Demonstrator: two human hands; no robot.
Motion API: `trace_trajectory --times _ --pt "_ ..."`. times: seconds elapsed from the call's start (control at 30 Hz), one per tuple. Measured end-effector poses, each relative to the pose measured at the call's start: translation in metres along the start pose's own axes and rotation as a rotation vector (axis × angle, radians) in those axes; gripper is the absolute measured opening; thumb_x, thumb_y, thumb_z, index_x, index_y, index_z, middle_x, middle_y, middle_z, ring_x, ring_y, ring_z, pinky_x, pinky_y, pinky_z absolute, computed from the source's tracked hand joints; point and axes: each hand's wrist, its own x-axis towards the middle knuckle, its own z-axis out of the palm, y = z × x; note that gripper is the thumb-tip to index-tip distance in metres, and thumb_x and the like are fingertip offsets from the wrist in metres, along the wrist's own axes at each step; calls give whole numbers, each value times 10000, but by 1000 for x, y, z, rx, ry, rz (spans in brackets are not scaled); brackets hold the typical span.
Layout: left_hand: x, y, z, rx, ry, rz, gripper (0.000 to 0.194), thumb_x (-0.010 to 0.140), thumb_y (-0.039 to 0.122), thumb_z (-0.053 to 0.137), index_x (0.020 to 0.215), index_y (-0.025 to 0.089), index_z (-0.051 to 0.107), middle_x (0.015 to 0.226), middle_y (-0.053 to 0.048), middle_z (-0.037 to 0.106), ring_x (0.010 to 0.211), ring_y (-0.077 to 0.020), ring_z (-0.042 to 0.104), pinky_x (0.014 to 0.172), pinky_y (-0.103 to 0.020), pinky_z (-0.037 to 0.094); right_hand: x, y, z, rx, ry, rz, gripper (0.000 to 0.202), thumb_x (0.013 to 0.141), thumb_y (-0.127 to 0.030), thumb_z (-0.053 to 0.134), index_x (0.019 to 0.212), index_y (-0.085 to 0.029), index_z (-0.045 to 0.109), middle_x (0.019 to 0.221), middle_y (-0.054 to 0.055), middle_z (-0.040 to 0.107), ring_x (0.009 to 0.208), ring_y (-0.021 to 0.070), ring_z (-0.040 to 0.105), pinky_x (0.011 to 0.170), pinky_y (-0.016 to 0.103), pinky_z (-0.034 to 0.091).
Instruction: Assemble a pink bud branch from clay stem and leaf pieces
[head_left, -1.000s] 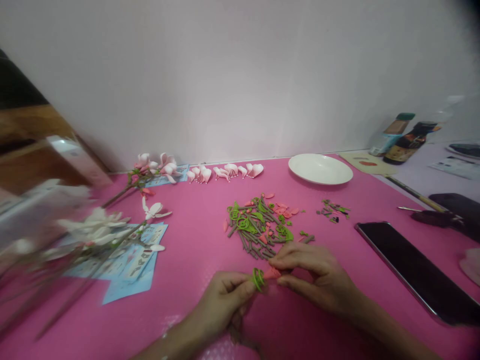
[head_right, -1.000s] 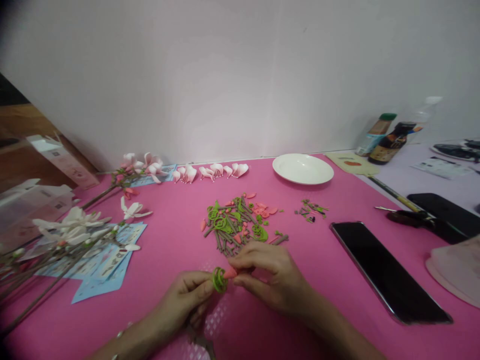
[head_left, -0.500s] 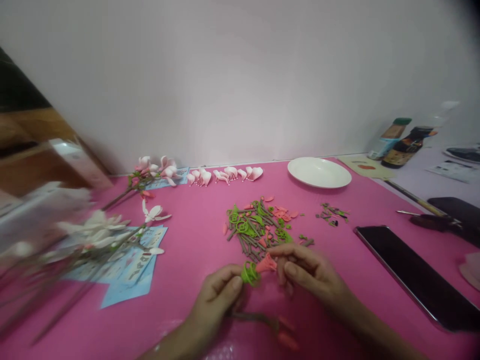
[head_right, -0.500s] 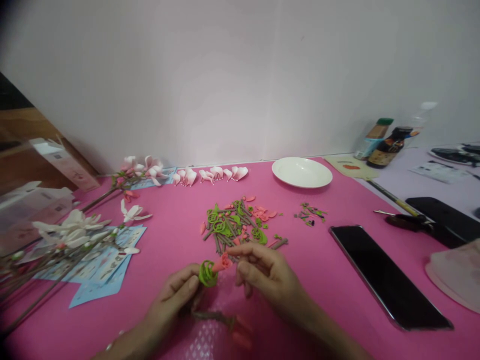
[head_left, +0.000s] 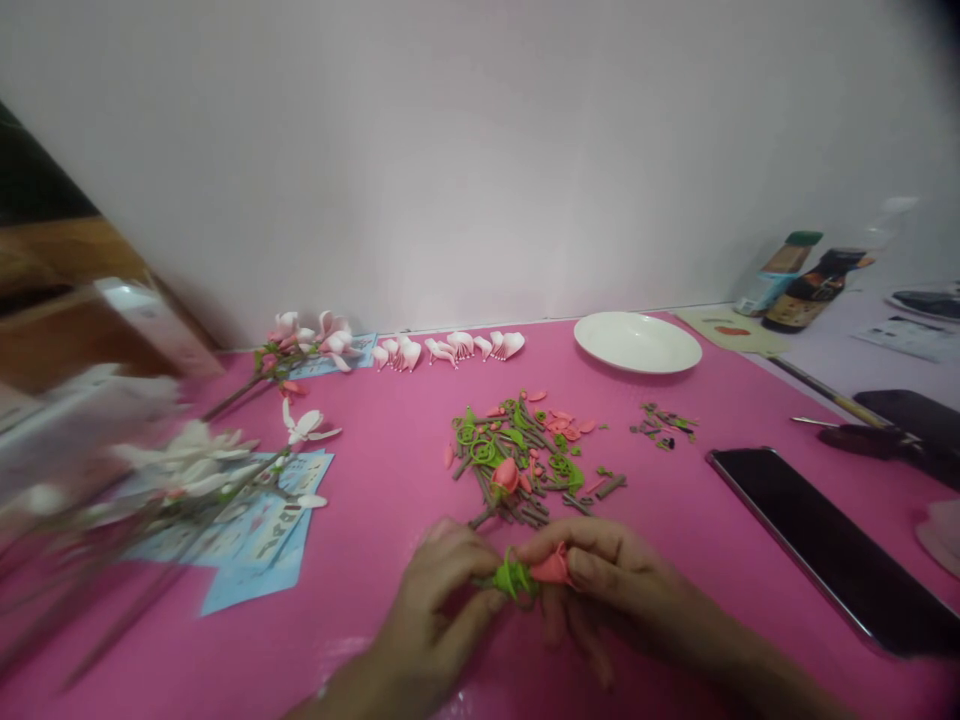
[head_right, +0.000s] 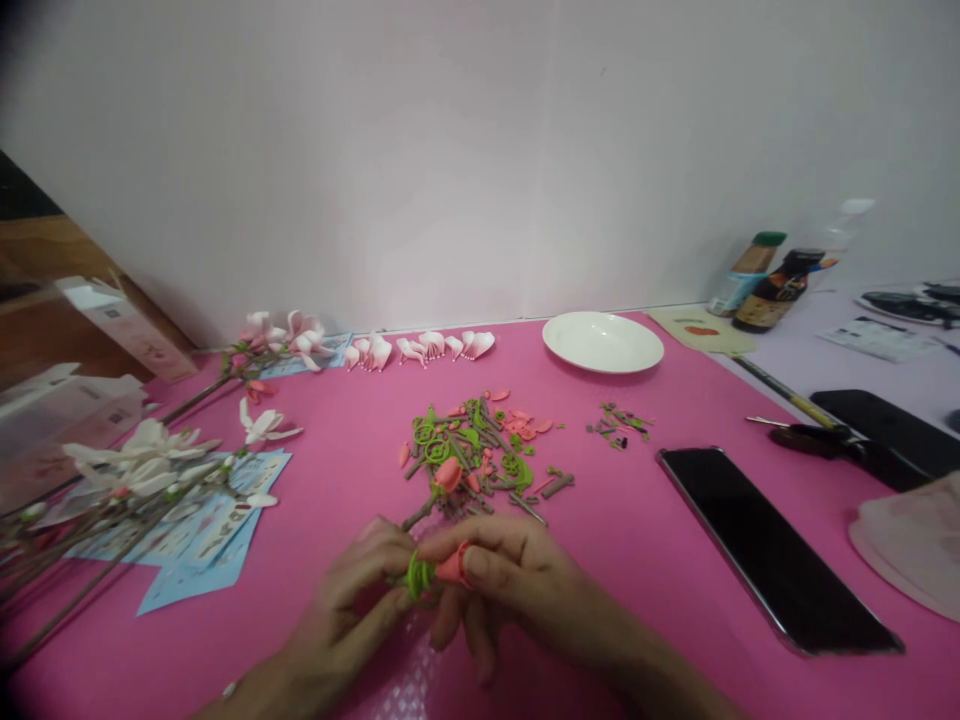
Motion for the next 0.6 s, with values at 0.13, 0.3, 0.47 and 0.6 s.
trace_trajectory --times 0.13,0.3,0.47,0.6 --pt "-1 -3 1 -39 -63 -101 230 919 324 448 859 190 625 771 -34 562 771 -176 503 702 -303 372 2 2 -1 18 5 -6 246 881 -354 575 928 -118 624 682 41 691 424 53 597 399 114 442" --pt "-2 -5 -1 -15 -124 -112 349 951 369 328 849 184 607 759 -30 530 754 -174 490 704 -305 362 4 4 -2 62 19 0 239 858 -355 603 902 -120 613 648 30 675 409 46 566 381 101 411" --pt "1 -5 0 67 -101 -81 359 949 378 339 840 185 621 751 -36 564 755 -182 501 730 -321 346 5 8 -3 115 32 38 329 845 -414 597 1018 -134 596 649 26 676 360 50 533 341 119 382" --pt "1 -5 1 108 -58 -54 339 945 357 360 833 185 630 732 -35 572 735 -181 506 728 -321 340 6 8 0 108 59 53 296 858 -418 578 949 -138 606 619 8 660 341 51 516 305 117 365"
